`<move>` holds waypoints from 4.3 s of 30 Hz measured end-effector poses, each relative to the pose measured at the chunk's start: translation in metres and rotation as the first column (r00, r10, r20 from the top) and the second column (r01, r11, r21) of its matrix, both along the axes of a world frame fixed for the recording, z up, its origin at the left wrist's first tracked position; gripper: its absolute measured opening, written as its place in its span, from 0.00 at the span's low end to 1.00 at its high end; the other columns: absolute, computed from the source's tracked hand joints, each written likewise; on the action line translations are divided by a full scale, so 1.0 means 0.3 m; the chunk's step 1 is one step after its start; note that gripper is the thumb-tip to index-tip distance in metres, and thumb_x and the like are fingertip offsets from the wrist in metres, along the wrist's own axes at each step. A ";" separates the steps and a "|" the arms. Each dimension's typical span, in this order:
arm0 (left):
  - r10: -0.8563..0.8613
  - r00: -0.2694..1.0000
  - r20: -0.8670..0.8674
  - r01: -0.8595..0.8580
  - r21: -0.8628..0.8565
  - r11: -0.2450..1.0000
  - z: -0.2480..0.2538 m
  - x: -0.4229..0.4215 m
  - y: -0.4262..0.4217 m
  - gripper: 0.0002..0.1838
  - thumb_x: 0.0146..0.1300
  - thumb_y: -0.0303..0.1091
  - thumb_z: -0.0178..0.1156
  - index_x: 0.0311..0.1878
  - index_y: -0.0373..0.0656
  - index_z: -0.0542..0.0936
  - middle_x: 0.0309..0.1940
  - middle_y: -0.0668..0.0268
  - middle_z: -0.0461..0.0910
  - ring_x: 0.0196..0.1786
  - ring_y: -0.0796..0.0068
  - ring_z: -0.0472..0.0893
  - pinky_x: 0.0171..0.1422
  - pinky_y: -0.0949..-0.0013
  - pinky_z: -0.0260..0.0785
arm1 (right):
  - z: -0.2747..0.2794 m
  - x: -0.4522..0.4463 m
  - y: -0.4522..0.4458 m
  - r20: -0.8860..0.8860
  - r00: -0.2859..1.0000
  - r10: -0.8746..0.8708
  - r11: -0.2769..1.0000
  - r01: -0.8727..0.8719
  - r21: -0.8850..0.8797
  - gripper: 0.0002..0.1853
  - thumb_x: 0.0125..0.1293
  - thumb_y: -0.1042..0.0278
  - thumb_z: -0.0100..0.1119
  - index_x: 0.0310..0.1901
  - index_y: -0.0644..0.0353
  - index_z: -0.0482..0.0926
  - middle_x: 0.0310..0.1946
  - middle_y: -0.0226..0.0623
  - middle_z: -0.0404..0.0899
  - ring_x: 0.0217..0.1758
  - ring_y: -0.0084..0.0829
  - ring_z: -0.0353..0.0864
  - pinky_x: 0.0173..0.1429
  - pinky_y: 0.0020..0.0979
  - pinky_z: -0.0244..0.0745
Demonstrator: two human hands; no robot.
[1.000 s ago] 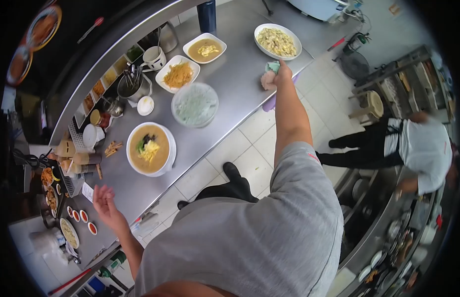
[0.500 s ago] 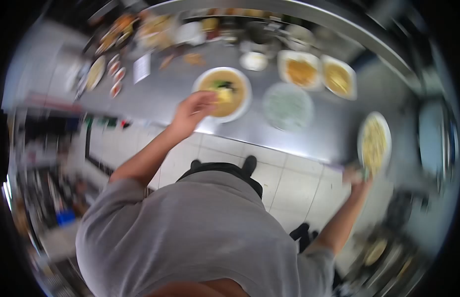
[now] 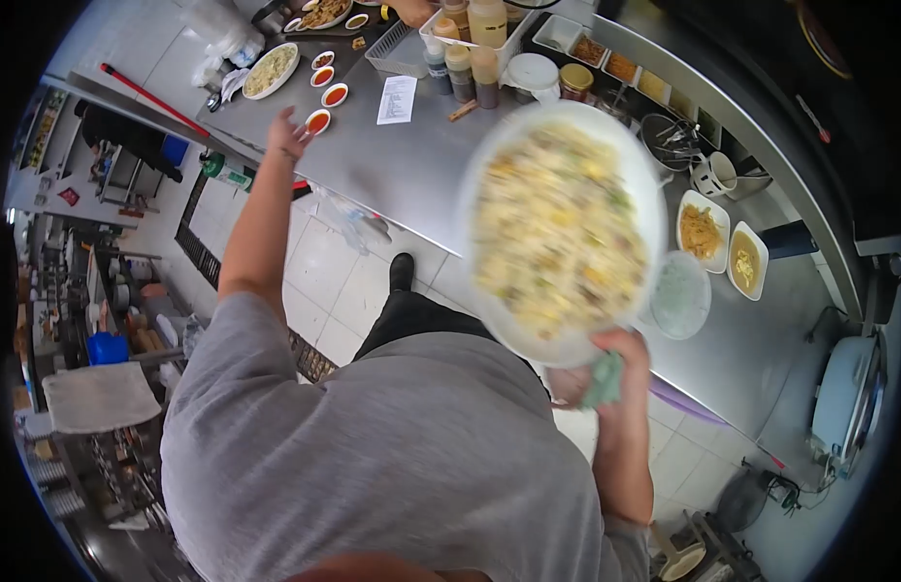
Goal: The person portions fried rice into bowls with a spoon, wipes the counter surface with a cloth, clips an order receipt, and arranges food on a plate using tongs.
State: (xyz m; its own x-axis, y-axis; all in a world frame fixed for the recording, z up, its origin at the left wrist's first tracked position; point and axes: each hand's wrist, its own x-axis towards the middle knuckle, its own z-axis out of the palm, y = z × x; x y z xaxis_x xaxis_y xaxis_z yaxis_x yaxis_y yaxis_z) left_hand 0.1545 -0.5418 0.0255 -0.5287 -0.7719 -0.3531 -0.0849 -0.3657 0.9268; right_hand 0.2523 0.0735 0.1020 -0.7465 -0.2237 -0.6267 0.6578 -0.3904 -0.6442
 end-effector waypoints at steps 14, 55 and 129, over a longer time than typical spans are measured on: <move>-0.093 0.955 -0.281 0.184 0.317 0.930 -0.458 -0.365 -1.406 0.27 0.71 0.48 0.39 0.68 0.44 0.60 0.62 0.53 0.68 0.61 0.45 0.70 0.62 0.41 0.67 | -0.454 -0.069 -0.975 0.209 0.929 -0.306 0.950 0.283 0.134 0.07 0.54 0.72 0.55 0.32 0.68 0.75 0.25 0.43 0.76 0.26 0.39 0.78 0.34 0.38 0.76; -0.455 0.864 0.218 0.405 0.237 0.883 -0.133 0.519 0.104 0.33 0.47 0.24 0.46 0.63 0.31 0.62 0.55 0.50 0.72 0.50 0.52 0.79 0.41 0.55 0.80 | -0.174 -1.161 0.088 0.018 0.718 0.696 -0.570 0.536 0.623 0.18 0.63 0.69 0.47 0.53 0.63 0.74 0.49 0.51 0.78 0.52 0.50 0.77 0.58 0.46 0.71; -0.686 0.677 -0.269 0.736 0.247 0.630 -0.164 0.189 0.151 0.38 0.42 0.16 0.46 0.65 0.36 0.60 0.57 0.55 0.70 0.57 0.58 0.74 0.58 0.60 0.72 | -0.035 -0.369 -0.839 -0.626 0.734 0.263 0.363 0.526 0.769 0.16 0.67 0.69 0.50 0.56 0.58 0.74 0.39 0.43 0.81 0.40 0.40 0.81 0.43 0.37 0.74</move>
